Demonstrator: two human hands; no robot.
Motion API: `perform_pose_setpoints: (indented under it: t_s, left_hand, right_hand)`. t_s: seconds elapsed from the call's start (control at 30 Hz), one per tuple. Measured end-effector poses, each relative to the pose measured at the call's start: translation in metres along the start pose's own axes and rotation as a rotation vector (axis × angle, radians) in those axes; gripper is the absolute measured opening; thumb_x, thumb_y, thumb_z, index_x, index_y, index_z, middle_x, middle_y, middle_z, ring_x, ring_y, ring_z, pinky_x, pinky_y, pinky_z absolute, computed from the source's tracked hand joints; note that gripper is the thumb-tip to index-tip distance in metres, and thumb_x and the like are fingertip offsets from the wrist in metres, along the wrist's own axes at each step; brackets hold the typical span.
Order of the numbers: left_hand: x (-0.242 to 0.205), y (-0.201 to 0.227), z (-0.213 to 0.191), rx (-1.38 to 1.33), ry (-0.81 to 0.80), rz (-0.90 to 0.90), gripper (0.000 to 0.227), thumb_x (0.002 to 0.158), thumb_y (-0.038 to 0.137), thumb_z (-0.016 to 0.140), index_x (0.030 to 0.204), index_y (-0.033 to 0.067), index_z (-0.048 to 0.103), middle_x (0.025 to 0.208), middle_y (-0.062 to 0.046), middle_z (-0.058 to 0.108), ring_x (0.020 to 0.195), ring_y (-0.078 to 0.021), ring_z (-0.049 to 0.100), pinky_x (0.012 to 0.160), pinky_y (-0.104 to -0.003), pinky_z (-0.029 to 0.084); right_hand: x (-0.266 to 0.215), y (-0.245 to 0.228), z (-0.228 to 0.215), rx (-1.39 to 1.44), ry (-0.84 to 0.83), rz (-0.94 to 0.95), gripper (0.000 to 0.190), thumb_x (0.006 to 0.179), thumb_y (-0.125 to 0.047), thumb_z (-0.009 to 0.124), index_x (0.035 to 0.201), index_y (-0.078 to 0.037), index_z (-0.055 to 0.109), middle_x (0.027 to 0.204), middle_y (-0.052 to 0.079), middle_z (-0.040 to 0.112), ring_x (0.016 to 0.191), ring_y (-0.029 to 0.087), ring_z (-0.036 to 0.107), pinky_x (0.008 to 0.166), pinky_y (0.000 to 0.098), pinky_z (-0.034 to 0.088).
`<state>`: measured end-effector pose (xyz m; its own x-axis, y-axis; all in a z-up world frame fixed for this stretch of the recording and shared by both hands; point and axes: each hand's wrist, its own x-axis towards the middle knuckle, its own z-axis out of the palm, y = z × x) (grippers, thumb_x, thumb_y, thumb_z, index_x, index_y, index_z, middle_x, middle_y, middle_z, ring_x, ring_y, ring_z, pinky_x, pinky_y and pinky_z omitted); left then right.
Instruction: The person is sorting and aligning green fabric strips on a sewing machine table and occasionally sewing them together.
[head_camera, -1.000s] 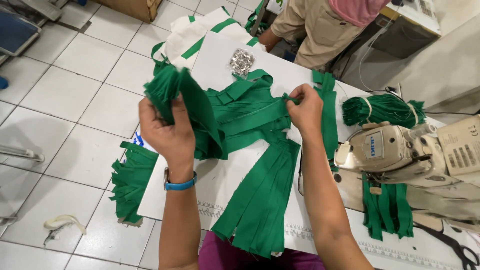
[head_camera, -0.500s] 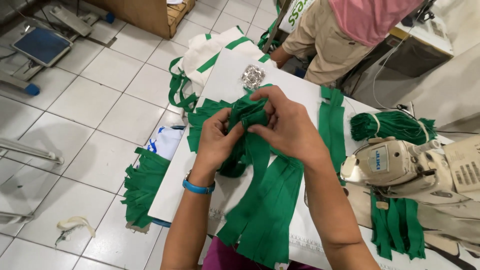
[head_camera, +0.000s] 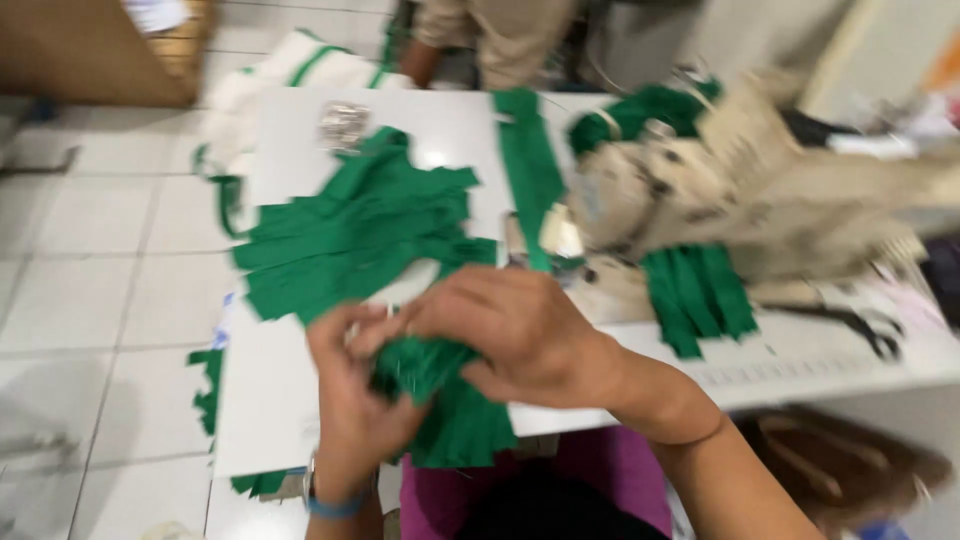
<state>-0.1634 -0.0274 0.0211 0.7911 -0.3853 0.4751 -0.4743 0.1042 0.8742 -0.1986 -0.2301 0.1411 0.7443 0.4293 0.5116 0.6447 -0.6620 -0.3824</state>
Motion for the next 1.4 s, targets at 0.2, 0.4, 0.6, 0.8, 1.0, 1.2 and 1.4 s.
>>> perform_pose_setpoints:
  t_s: [0.2,0.4,0.6,0.8,1.0,1.2,1.4]
  left_hand:
    - [-0.072,-0.006,0.132,0.065,-0.149,0.034,0.062,0.078,0.016,0.077,0.132,0.0024,0.049,0.124,-0.017,0.061,0.114,-0.0303,0.067,0.102,-0.036,0.052]
    - [-0.054,0.015,0.216,-0.164,-0.752,-0.244,0.023,0.094,0.019,0.064,0.114,0.0092,0.059,0.084,-0.004,0.063,0.071,-0.0184,0.059,0.067,-0.035,0.048]
    - [-0.021,-0.032,0.286,-0.191,-0.962,-0.293,0.045,0.084,0.019,0.060,0.127,0.0090,0.052,0.116,-0.011,0.061,0.106,-0.0250,0.061,0.092,-0.040,0.050]
    - [0.044,-0.080,0.375,0.515,-0.538,0.019,0.034,0.074,0.017,0.057,0.107,0.0104,0.054,0.081,-0.013,0.060,0.068,-0.0372,0.058,0.057,-0.049,0.041]
    - [0.096,-0.129,0.455,0.766,-0.155,0.187,0.033,0.074,0.015,0.054,0.107,0.0089,0.057,0.082,-0.007,0.052,0.069,-0.0315,0.049,0.058,-0.044,0.035]
    - [0.132,-0.174,0.500,0.645,-0.101,0.140,0.045,0.087,0.023,0.049,0.131,0.0120,0.054,0.124,-0.011,0.053,0.114,-0.0347,0.049,0.095,-0.046,0.038]
    - [0.084,-0.142,0.416,0.642,-0.088,0.418,0.039,0.097,0.019,0.052,0.133,0.0100,0.060,0.137,-0.013,0.060,0.128,-0.0343,0.057,0.113,-0.043,0.045]
  right_hand:
    - [-0.120,-0.035,-0.068,0.083,0.121,0.123,0.025,0.103,-0.014,0.048,0.121,-0.001,0.059,0.117,0.020,0.069,0.099,0.034,0.075,0.084,0.0435,0.062]
    - [-0.258,-0.025,-0.106,-0.110,0.637,0.627,0.024,0.091,-0.015,0.060,0.111,-0.003,0.063,0.107,0.013,0.072,0.098,0.023,0.073,0.087,0.0310,0.060]
    - [-0.363,0.030,-0.122,-0.327,0.777,0.891,0.052,0.092,-0.005,0.065,0.143,-0.002,0.053,0.144,0.014,0.056,0.132,0.026,0.054,0.112,0.0381,0.042]
    - [-0.411,0.093,-0.075,0.063,1.045,1.026,0.035,0.088,-0.005,0.065,0.121,-0.011,0.053,0.113,0.012,0.055,0.096,0.019,0.054,0.074,0.0305,0.050]
    - [-0.387,0.139,-0.047,0.193,1.079,1.029,0.039,0.092,-0.005,0.073,0.120,-0.016,0.049,0.093,0.010,0.057,0.065,0.015,0.058,0.053,0.0288,0.058]
    - [-0.354,0.151,-0.037,-0.034,0.776,1.145,0.045,0.100,-0.034,0.067,0.138,-0.012,0.058,0.130,0.016,0.061,0.061,0.028,0.068,0.050,0.0340,0.056]
    - [-0.360,0.144,-0.028,-0.282,0.820,0.982,0.053,0.103,-0.028,0.071,0.143,0.004,0.056,0.135,0.028,0.051,0.108,0.035,0.061,0.064,0.0440,0.058]
